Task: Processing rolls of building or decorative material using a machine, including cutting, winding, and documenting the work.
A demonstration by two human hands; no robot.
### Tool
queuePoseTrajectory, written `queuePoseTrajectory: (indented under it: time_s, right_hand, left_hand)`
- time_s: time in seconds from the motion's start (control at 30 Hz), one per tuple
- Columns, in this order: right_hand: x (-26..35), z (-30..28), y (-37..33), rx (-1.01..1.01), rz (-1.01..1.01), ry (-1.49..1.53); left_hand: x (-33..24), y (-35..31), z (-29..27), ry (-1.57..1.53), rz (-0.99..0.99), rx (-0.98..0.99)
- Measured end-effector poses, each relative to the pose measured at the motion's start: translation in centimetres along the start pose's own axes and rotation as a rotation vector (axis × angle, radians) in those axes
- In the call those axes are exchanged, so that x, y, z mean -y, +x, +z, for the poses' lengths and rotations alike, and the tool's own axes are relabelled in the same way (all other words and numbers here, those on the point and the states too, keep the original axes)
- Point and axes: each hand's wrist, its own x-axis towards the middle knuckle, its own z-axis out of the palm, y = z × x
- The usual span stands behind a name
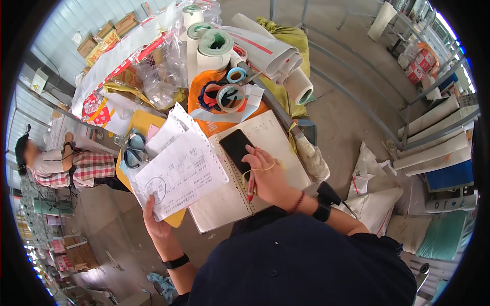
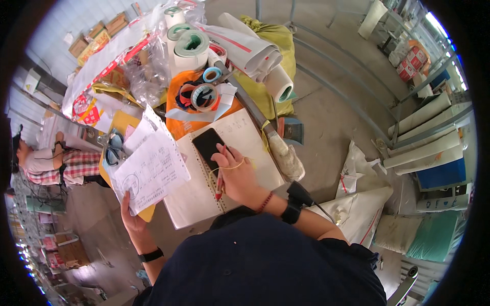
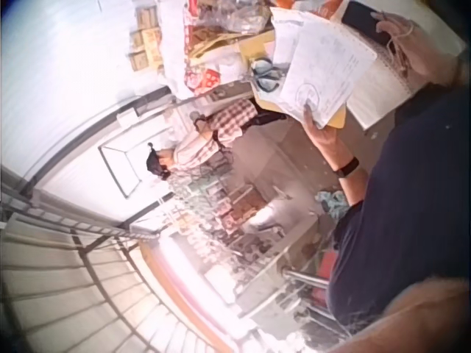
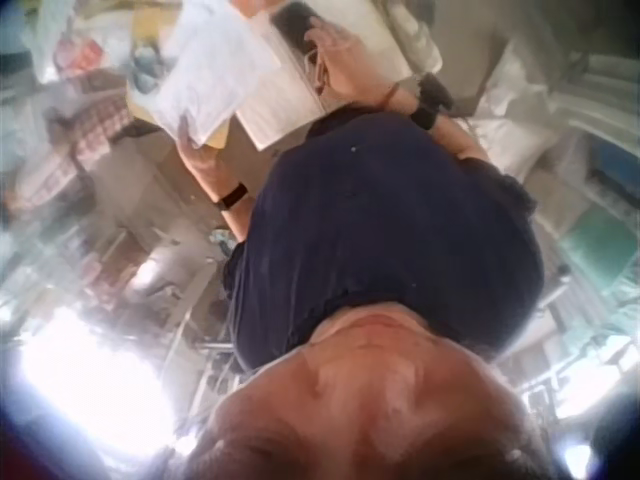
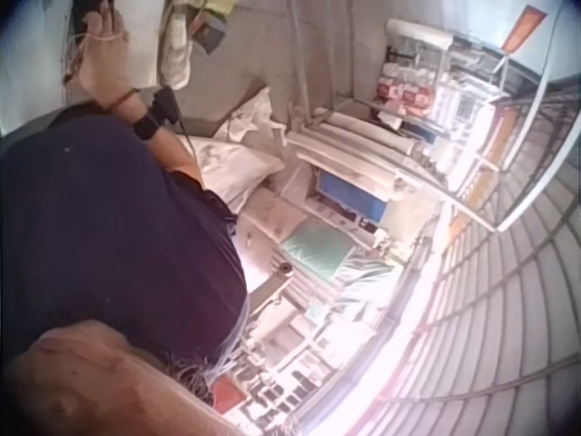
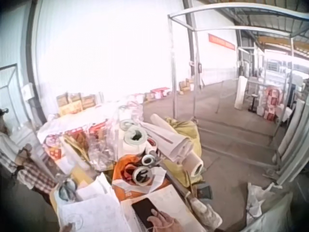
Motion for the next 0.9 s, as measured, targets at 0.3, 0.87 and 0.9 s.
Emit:
queuePoseTrajectory:
  time_s: [0.3, 0.87, 0.9]
  right_hand:
    - [-2.4, -1.7, 1.3, 0.009, 0.025, -0.146]
    - [-12.0, -2.7, 23.5, 0.302, -0.258, 0.121]
    - [-12.5, -1.8, 24.7, 0.332, -0.289, 0.060]
  left_hand:
    - [0.2, -2.4, -2.4, 0.103, 0.054, -0.099]
    - [0.7, -2.9, -3.4, 0.238, 0.109, -0.290]
    - [0.5, -2.8, -3.5, 0.240, 0.106, -0.288]
